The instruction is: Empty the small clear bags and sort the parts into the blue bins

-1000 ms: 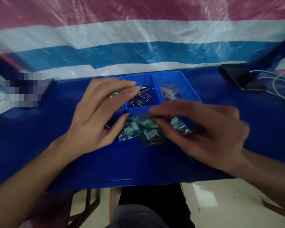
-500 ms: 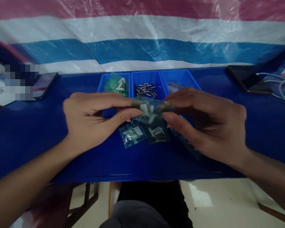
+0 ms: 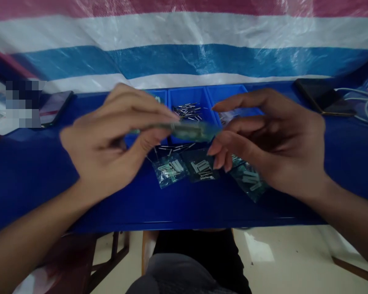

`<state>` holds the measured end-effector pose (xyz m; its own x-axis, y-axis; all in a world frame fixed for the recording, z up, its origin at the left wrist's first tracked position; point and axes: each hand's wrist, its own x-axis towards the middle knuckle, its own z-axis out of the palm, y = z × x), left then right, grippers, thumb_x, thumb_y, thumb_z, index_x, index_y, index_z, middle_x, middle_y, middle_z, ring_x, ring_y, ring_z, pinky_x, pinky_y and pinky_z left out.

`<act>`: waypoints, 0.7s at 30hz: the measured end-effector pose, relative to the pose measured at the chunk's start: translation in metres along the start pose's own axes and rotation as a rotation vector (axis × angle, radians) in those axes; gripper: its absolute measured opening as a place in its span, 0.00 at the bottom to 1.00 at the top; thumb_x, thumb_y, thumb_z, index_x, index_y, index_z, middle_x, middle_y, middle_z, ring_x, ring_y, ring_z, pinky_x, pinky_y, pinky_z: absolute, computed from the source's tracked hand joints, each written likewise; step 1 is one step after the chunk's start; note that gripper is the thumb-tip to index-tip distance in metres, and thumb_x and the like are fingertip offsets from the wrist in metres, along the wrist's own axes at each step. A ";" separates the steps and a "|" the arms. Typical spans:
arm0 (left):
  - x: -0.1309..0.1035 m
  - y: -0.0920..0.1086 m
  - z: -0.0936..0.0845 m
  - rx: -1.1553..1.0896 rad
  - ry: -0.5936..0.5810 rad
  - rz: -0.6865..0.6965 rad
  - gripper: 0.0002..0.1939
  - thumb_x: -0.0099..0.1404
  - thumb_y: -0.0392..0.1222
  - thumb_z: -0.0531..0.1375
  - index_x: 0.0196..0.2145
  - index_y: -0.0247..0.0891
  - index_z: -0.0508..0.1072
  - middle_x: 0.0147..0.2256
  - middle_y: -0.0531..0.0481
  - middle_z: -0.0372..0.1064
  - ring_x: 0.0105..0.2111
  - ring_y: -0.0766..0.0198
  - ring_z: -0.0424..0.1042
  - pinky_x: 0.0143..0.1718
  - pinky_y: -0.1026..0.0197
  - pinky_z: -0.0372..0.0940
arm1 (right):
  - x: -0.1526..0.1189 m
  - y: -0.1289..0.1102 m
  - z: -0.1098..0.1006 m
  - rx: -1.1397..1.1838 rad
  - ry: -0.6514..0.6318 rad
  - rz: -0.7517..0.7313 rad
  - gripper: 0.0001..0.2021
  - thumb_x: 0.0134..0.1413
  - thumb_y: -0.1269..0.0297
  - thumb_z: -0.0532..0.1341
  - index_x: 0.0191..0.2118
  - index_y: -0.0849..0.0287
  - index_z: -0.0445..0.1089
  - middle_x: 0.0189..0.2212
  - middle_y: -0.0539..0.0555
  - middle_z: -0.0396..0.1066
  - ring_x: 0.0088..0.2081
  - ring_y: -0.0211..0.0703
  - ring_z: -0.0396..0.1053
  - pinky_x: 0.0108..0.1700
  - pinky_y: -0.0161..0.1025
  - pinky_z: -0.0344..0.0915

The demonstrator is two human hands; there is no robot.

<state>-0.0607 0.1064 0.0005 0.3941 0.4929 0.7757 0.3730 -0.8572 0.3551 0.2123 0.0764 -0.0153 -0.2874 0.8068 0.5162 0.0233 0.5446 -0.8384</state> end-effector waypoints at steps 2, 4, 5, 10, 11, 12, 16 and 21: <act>0.000 0.001 0.002 -0.235 0.058 -0.186 0.05 0.78 0.41 0.73 0.40 0.47 0.88 0.32 0.58 0.83 0.28 0.67 0.80 0.29 0.63 0.76 | -0.001 0.003 -0.002 -0.334 0.051 -0.193 0.17 0.72 0.69 0.70 0.61 0.47 0.79 0.34 0.45 0.86 0.30 0.41 0.83 0.33 0.38 0.81; -0.001 0.001 0.006 -0.455 0.031 -0.318 0.07 0.76 0.41 0.76 0.36 0.43 0.87 0.27 0.60 0.80 0.21 0.70 0.76 0.22 0.66 0.71 | 0.001 0.008 -0.005 -0.564 0.046 -0.329 0.20 0.72 0.69 0.69 0.63 0.42 0.80 0.45 0.47 0.87 0.34 0.41 0.84 0.38 0.40 0.82; -0.002 0.002 0.008 -0.539 -0.013 -0.372 0.06 0.74 0.42 0.78 0.37 0.43 0.87 0.27 0.59 0.81 0.20 0.69 0.76 0.21 0.66 0.71 | 0.002 0.009 -0.006 -0.627 0.036 -0.393 0.20 0.72 0.70 0.69 0.62 0.39 0.81 0.51 0.48 0.87 0.36 0.41 0.84 0.39 0.40 0.83; -0.007 0.006 0.013 -0.582 -0.133 -0.483 0.09 0.77 0.43 0.74 0.53 0.50 0.89 0.31 0.58 0.84 0.21 0.66 0.79 0.26 0.64 0.79 | 0.006 0.009 -0.009 -0.743 0.039 -0.702 0.10 0.70 0.72 0.72 0.46 0.45 0.87 0.53 0.53 0.87 0.43 0.44 0.87 0.39 0.38 0.83; -0.007 0.006 0.012 -0.525 -0.117 -0.445 0.11 0.79 0.42 0.71 0.56 0.52 0.88 0.33 0.57 0.85 0.24 0.66 0.81 0.28 0.64 0.80 | 0.006 0.007 -0.008 -0.714 0.044 -0.668 0.08 0.70 0.71 0.73 0.45 0.47 0.87 0.48 0.53 0.89 0.41 0.43 0.87 0.38 0.37 0.83; -0.007 0.005 0.010 -0.440 -0.084 -0.385 0.14 0.81 0.40 0.69 0.59 0.54 0.86 0.37 0.56 0.86 0.28 0.65 0.83 0.29 0.64 0.80 | 0.004 0.004 -0.006 -0.660 0.063 -0.590 0.07 0.71 0.71 0.73 0.43 0.49 0.87 0.42 0.53 0.89 0.37 0.42 0.87 0.37 0.37 0.82; -0.003 -0.003 -0.002 0.080 -0.018 0.095 0.33 0.73 0.33 0.74 0.69 0.61 0.78 0.59 0.55 0.82 0.53 0.59 0.84 0.42 0.64 0.84 | 0.001 -0.005 0.002 -0.205 0.088 -0.049 0.07 0.71 0.67 0.74 0.37 0.51 0.86 0.30 0.48 0.86 0.25 0.38 0.81 0.26 0.34 0.78; 0.002 -0.011 -0.012 0.356 -0.071 0.387 0.18 0.74 0.38 0.75 0.56 0.60 0.86 0.59 0.59 0.84 0.56 0.54 0.84 0.39 0.61 0.86 | 0.005 -0.006 0.002 0.299 -0.143 0.248 0.10 0.72 0.59 0.74 0.36 0.52 0.86 0.32 0.48 0.87 0.27 0.40 0.84 0.21 0.31 0.76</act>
<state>-0.0741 0.1151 0.0047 0.6107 0.1697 0.7734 0.4463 -0.8806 -0.1592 0.2087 0.0767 -0.0082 -0.4391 0.8536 0.2804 -0.1648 0.2303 -0.9591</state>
